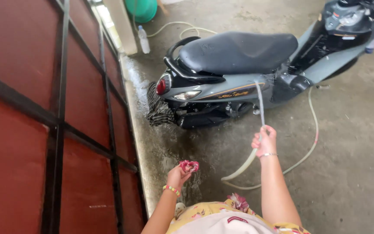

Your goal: Washing a scooter with a hose and a cloth.

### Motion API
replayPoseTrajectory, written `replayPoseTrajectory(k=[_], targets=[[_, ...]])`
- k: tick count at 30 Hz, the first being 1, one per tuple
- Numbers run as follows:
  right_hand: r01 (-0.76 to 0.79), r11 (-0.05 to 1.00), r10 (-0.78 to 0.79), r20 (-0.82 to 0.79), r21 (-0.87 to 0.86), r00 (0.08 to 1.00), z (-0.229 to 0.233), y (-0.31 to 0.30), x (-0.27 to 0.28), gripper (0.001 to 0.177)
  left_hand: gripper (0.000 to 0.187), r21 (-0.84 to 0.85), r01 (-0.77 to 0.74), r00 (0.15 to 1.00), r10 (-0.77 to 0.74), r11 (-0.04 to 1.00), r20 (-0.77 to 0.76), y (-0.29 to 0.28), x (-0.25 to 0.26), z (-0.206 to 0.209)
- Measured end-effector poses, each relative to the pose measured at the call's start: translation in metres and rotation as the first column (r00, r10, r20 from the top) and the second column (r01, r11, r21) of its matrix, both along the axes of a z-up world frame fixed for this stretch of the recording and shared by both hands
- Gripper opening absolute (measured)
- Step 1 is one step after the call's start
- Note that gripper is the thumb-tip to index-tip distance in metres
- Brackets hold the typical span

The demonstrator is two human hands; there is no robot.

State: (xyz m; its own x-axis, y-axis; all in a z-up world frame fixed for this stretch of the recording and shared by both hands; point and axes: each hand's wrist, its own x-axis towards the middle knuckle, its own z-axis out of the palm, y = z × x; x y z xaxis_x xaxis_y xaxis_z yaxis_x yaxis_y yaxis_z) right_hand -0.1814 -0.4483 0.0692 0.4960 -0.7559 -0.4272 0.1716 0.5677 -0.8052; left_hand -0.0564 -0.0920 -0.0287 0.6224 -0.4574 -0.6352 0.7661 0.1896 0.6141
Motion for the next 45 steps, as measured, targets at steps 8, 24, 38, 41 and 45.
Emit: replayPoseTrajectory(k=[8, 24, 38, 41, 45], targets=[[-0.255, 0.963, 0.259, -0.031, 0.087, 0.965, -0.001, -0.004, -0.032, 0.017, 0.029, 0.0, -0.049, 0.994, 0.049, 0.999, 0.1, -0.104, -0.056, 0.046], [-0.577, 0.806, 0.589, -0.082, 0.132, 0.804, 0.038, 0.034, -0.006, 0.03, 0.025, -0.139, -0.158, 0.961, 0.185, 0.977, 0.204, -0.32, 0.028, 0.042], [-0.594, 0.805, 0.592, -0.082, 0.011, 0.802, 0.117, -0.039, 0.167, 0.03, 0.017, -0.056, -0.146, 0.913, 0.157, 0.988, 0.377, -0.399, 0.223, 0.133], [-0.556, 0.831, 0.555, -0.04, -0.024, 0.831, 0.134, -0.056, 0.202, 0.032, 0.018, -0.254, 0.071, 0.865, 0.067, 0.964, 0.497, -0.391, 0.265, 0.198], [-0.514, 0.856, 0.511, -0.047, -0.061, 0.858, 0.137, -0.082, 0.22, 0.032, 0.029, -0.3, 0.081, 0.851, 0.091, 0.951, 0.517, -0.382, 0.313, 0.202]])
